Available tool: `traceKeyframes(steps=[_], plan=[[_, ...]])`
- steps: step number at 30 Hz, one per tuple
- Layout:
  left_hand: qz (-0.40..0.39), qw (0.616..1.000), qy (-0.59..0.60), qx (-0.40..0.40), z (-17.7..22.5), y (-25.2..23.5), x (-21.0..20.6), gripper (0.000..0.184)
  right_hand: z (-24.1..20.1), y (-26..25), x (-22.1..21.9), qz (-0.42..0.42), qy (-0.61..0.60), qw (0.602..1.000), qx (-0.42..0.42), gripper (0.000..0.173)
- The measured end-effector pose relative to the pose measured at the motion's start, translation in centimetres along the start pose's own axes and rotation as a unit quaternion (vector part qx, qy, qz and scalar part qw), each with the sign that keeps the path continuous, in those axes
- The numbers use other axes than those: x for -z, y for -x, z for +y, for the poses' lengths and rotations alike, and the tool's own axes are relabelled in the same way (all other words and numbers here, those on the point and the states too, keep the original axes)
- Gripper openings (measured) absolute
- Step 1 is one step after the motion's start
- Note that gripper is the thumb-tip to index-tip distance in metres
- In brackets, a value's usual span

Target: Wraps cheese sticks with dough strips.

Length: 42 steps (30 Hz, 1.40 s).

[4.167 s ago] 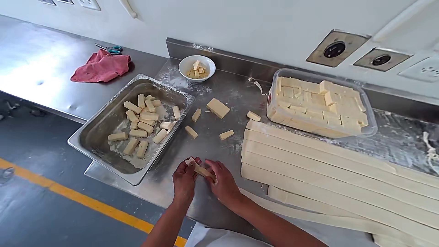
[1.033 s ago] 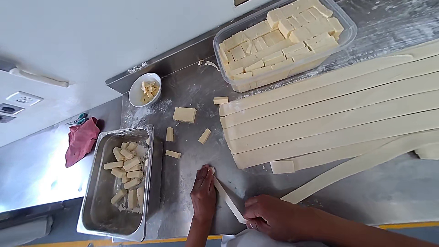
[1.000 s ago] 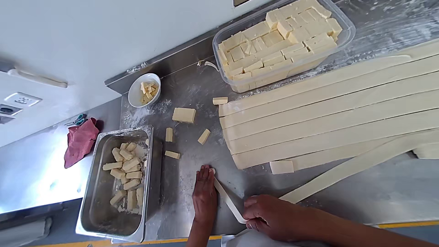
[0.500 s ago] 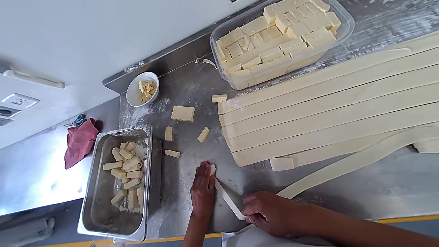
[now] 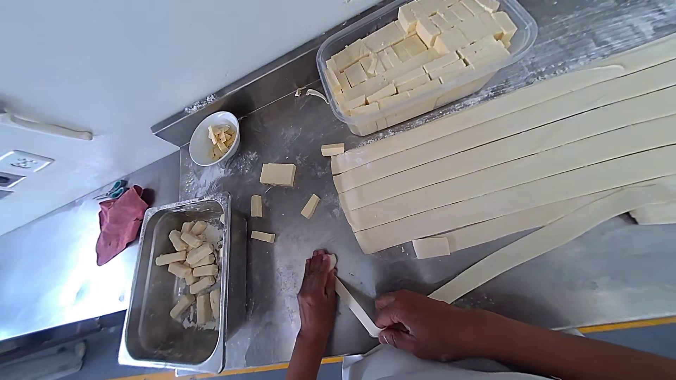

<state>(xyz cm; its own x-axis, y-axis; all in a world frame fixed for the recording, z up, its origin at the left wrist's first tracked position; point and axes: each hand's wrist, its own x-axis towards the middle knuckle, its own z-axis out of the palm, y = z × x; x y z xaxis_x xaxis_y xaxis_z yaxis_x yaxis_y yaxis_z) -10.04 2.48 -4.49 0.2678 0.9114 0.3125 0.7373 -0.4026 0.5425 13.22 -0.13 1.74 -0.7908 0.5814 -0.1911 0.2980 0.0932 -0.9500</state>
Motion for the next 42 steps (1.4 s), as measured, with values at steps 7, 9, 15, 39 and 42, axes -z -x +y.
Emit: traceKeyframes(steps=[7, 9, 15, 39, 42], plan=[[-0.026, 0.999, 0.024, 0.009, 0.0, 0.3, 0.1, 0.038, 0.0, -0.2, -0.1, 0.001, -0.008, 1.0, 0.003, 0.028], [-0.023, 1.0, 0.018, 0.005, 0.1, 0.3, -0.4, 0.037, -0.1, -0.1, 0.0, -0.005, -0.011, 1.0, -0.003, 0.028], [-0.044, 0.999, 0.003, -0.028, 0.2, 0.5, 0.2, 0.031, -0.1, 0.3, 0.1, -0.003, -0.017, 1.0, -0.023, 0.029], [-0.023, 0.946, 0.229, 0.226, 1.6, -0.8, 1.8, 0.031, 0.9, 0.9, 0.4, 0.079, -0.042, 0.989, -0.12, 0.034], [-0.005, 0.732, 0.508, 0.454, 1.4, -3.4, 4.5, 0.032, 0.9, 1.2, 1.2, 0.135, -0.07, 0.976, -0.158, 0.031]])
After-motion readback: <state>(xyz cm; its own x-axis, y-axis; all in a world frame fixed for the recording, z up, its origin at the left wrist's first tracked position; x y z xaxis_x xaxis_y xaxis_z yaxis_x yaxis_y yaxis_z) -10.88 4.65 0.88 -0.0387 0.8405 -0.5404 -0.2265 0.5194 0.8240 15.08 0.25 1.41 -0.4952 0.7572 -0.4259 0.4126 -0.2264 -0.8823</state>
